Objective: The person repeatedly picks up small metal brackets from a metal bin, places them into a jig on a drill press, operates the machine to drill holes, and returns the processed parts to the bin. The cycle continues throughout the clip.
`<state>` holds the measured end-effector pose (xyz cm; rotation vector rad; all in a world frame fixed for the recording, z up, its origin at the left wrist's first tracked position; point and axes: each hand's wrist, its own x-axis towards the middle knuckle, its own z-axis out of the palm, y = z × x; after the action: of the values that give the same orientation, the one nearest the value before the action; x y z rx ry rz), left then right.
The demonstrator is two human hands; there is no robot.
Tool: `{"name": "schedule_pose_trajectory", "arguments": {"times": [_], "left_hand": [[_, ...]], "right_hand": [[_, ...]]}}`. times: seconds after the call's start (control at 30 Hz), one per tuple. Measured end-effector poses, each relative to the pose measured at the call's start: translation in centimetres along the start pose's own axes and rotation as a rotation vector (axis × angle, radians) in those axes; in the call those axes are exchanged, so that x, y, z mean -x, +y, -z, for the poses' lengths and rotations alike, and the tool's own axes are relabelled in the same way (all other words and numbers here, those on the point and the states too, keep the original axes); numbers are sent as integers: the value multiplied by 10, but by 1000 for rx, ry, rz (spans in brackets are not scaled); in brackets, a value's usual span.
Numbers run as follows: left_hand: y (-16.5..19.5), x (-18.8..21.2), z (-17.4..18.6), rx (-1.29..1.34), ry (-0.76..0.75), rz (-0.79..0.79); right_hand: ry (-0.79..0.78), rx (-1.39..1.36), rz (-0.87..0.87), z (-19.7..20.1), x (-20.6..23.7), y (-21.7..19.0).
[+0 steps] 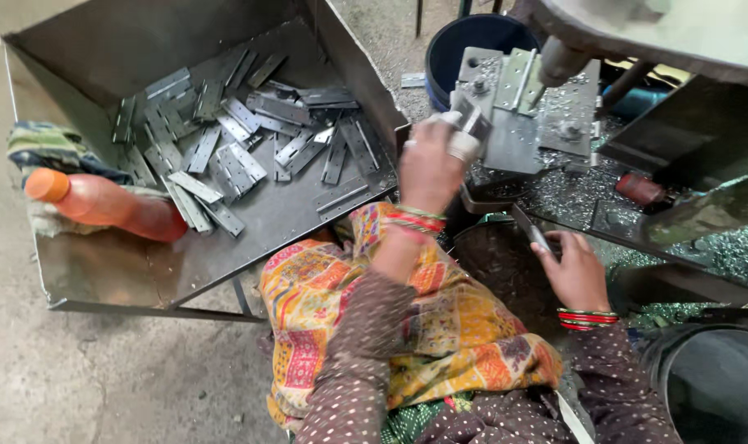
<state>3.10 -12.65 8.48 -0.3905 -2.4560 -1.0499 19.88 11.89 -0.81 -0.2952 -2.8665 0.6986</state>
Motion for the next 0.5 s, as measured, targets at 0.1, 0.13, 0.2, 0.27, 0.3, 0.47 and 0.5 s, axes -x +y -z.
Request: {"name": "schedule_pose_trajectory", "arguments": {"times": [0.1,0.13,0.2,0.27,0.3,0.47,0.5], "left_hand": [[28,16,-46,-396,21,-236],[33,25,-58,-401,-44,-245],[39,45,-75,-411,-184,-254],[40,51,-88,-431,-233,-241],[39,51,-93,-444,-254,-236],[31,21,-108,-395,-273,-164],[31,18,-109,-376,-285,-151]], "right_hand": [[25,-23,11,3,0,0],[34,-38,17,3,0,1],[14,-49,8,3,-2,1],[-12,-51,10,3,-3,1],[-19,-51,17,3,-4,1],[-39,-2,-11,-2,-4,7],[-28,21,1,-7,-2,12]]}}
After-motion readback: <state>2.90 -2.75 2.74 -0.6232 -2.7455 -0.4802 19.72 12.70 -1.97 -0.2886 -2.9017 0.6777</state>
